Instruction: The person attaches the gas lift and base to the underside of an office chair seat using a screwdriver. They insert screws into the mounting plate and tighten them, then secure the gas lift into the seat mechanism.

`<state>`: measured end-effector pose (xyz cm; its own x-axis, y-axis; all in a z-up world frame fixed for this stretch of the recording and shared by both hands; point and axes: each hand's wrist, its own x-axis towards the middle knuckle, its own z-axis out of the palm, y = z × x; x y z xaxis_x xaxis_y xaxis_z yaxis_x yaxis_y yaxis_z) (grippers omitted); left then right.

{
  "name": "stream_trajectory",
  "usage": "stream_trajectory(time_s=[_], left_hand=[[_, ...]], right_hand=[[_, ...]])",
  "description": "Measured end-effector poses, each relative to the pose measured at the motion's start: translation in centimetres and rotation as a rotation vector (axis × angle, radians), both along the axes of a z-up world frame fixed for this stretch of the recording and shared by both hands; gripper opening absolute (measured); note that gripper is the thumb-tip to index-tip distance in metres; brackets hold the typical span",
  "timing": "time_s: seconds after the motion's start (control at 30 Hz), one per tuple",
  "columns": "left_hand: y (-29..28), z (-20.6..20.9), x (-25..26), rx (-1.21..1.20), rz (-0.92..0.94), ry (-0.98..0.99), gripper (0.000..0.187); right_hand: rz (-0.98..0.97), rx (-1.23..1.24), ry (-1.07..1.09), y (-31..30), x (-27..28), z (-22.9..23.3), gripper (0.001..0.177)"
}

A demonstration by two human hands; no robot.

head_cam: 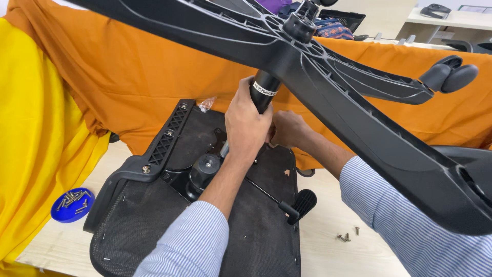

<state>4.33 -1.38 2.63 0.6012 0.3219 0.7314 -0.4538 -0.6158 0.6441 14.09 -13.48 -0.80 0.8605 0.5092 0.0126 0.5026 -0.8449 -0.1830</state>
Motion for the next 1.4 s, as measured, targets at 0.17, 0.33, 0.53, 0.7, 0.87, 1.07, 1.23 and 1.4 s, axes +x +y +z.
stream_trajectory(time_s=[0.17, 0.33, 0.53, 0.7, 0.87, 1.07, 1.23, 1.4], left_hand=[[1.7, 1.2, 0.4, -0.016, -0.136, 0.15, 0.051], [1.6, 0.6, 0.2, -0.007, -0.103, 0.093, 0.049], [-0.1, -0.2, 0.1, -0.019, 0.051, 0.022, 0.052], [-0.9, 0.0, -0.7, -0.005, 0.13, -0.002, 0.052], [-0.5, 1.3, -1.4, -0.044, 0.082, 0.243, 0.039], [0.9, 1.6, -1.4, 0.046, -0.201, 0.222, 0.042], [-0.2, 0.8, -1.0, 0.068, -0.227, 0.128, 0.037], [-0.5, 0.3, -0.7, 0.017, -0.196, 0.111, 0.039]], right_hand=[[0.161, 0.17, 0.058, -0.9, 1.1, -0.5, 0.012], [0.196, 0.142, -0.099, -0.2, 0.5, -0.9, 0.014], [-0.083, 0.159, 0.139, -1.2, -1.2, -0.2, 0.022], [-0.016, 0.347, 0.077, -2.6, -2.2, -0.5, 0.026], [-0.111, 0.303, 0.031, -1.8, -2.7, -0.2, 0.022], [-0.208, 0.125, 0.284, -1.5, -1.0, 2.0, 0.03], [0.119, 0.05, 0.062, -1.5, 0.2, 1.2, 0.024], [0.248, 0.251, 0.076, -1.9, 0.8, 0.0, 0.023]])
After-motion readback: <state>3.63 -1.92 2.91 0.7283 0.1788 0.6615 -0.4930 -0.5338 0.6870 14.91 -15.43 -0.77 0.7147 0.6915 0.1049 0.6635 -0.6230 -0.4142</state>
